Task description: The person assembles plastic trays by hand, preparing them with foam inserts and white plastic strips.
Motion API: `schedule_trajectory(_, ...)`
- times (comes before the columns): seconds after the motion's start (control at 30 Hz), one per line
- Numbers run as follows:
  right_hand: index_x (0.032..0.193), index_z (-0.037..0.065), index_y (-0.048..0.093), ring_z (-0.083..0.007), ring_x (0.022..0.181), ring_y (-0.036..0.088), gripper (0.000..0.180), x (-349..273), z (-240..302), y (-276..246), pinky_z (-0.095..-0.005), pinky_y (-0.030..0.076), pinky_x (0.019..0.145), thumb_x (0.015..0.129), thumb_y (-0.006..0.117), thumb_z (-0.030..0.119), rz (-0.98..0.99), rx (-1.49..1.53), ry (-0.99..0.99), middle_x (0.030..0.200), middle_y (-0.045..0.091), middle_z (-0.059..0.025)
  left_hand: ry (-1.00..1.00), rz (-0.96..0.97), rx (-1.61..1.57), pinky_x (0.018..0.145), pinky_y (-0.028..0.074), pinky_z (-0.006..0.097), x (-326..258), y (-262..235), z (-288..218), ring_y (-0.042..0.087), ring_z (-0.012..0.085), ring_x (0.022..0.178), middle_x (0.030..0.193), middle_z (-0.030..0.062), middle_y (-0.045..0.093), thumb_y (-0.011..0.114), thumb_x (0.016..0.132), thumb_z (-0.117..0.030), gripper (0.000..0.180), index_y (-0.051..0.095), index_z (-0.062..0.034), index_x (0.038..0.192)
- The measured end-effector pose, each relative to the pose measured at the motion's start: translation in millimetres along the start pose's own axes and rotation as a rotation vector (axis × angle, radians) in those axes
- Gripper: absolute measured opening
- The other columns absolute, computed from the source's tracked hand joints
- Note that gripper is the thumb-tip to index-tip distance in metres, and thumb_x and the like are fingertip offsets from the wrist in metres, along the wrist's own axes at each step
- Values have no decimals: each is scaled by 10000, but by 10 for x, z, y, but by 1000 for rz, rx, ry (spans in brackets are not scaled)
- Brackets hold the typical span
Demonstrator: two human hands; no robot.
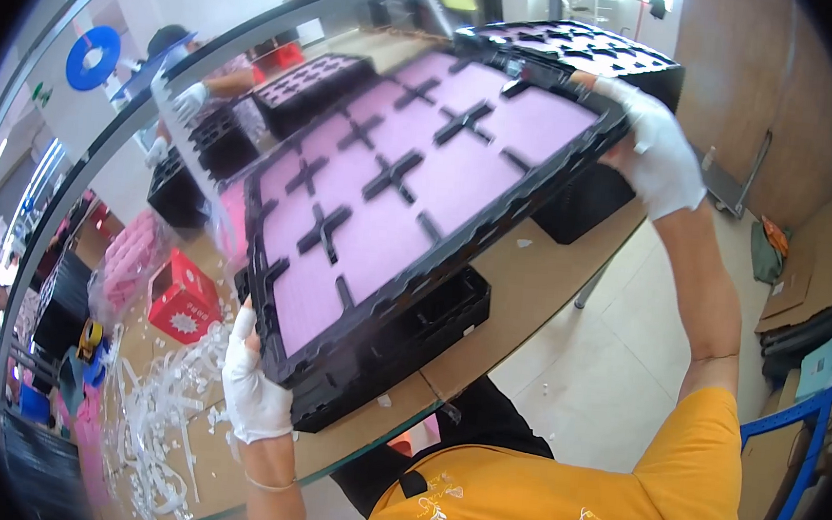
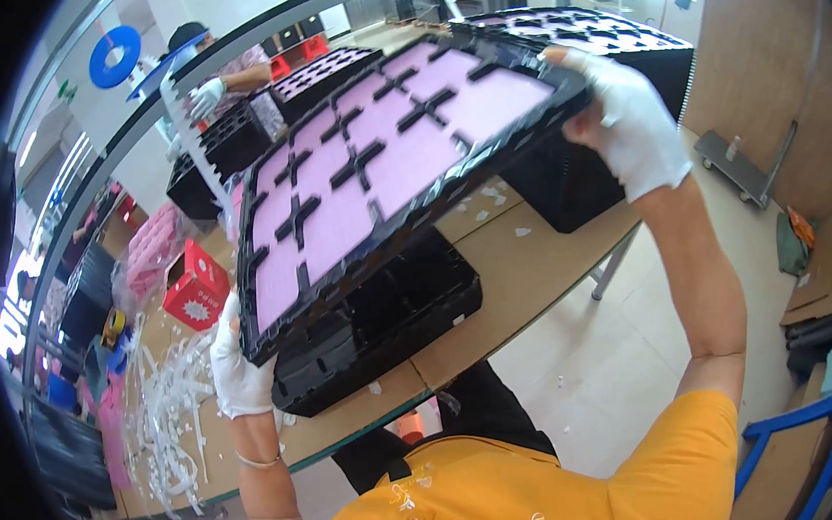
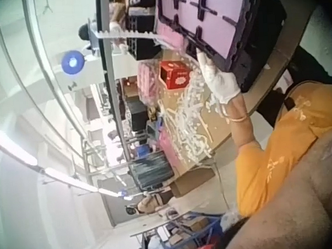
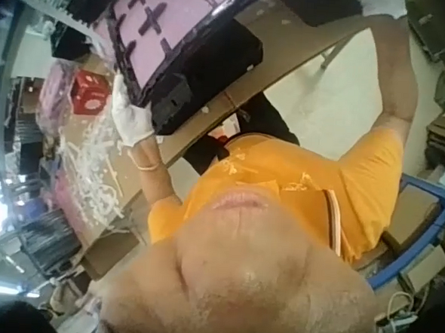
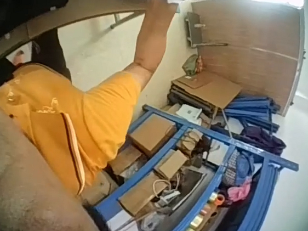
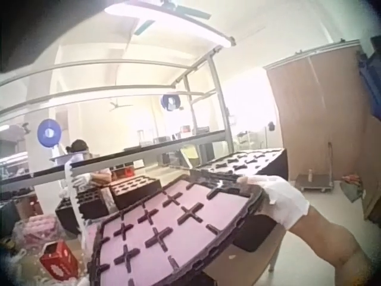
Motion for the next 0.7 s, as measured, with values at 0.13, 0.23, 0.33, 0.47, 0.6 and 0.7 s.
schedule_trajectory(0.13, 1155, 17, 643, -150, 934, 616, 295, 278, 435, -991, -334, 512, 823, 1017, 455, 197, -202, 242, -234, 1022, 653, -59, 78, 218, -25, 1044, 480, 408, 651, 1044, 280, 600, 225, 1160, 1280, 169, 595, 505, 1014, -145, 408, 483, 73, 1358)
schedule_trajectory(0.23, 1118, -16, 612, -188, 1019, 643, 276, 459, 853, -1669, -361, 553, 919, 1031, 400, 139, -411, -30, -383, 1085, 649, -88, -49, 354, -244, 1067, 460, 399, 1300, 1855, 652, 607, 226, 1117, 1214, 197, 612, 489, 1013, -94, 326, 530, 93, 1277)
schedule_trajectory(0.33, 1053, 39, 652, -203, 755, 637, 207, 745, 948, -1960, -370, 539, 674, 951, 489, 117, -582, 152, -378, 839, 603, -46, -21, 305, -270, 1080, 455, 409, 1916, 2408, 853, 587, 288, 1153, 1247, 232, 577, 445, 1007, -43, 302, 504, 136, 1243)
schedule_trajectory(0.47, 1180, 53, 641, -186, 819, 656, 266, 1526, 540, -3465, -306, 548, 738, 968, 512, 146, -610, -107, -320, 964, 657, -52, 214, 444, 142, 1047, 449, 556, 2406, 3256, 1204, 557, 327, 1123, 1161, 200, 563, 459, 952, 14, 219, 504, 79, 1156)
schedule_trajectory(0.6, 1141, 92, 719, -133, 876, 630, 282, 1766, 303, -3706, -295, 484, 758, 950, 522, 156, -730, -728, -141, 942, 680, -55, -49, 310, -98, 962, 472, 613, 2642, 3571, 1689, 570, 326, 1011, 1038, 151, 563, 506, 933, 6, 100, 524, 4, 1031)
schedule_trajectory(0.7, 1183, 64, 704, -175, 1019, 627, 311, 1910, 134, -4197, -304, 464, 892, 940, 516, 112, -717, -808, -188, 1042, 705, -89, 77, 474, 367, 972, 499, 584, 2767, 3954, 1942, 588, 339, 982, 994, 169, 569, 486, 932, 38, 68, 518, 12, 987)
Point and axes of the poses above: each hand's wrist, its own x-axis towards the middle knuckle, its own y-axis out of the palm, z = x × y, the point moved 10 cm from there along x, towards the middle knuckle
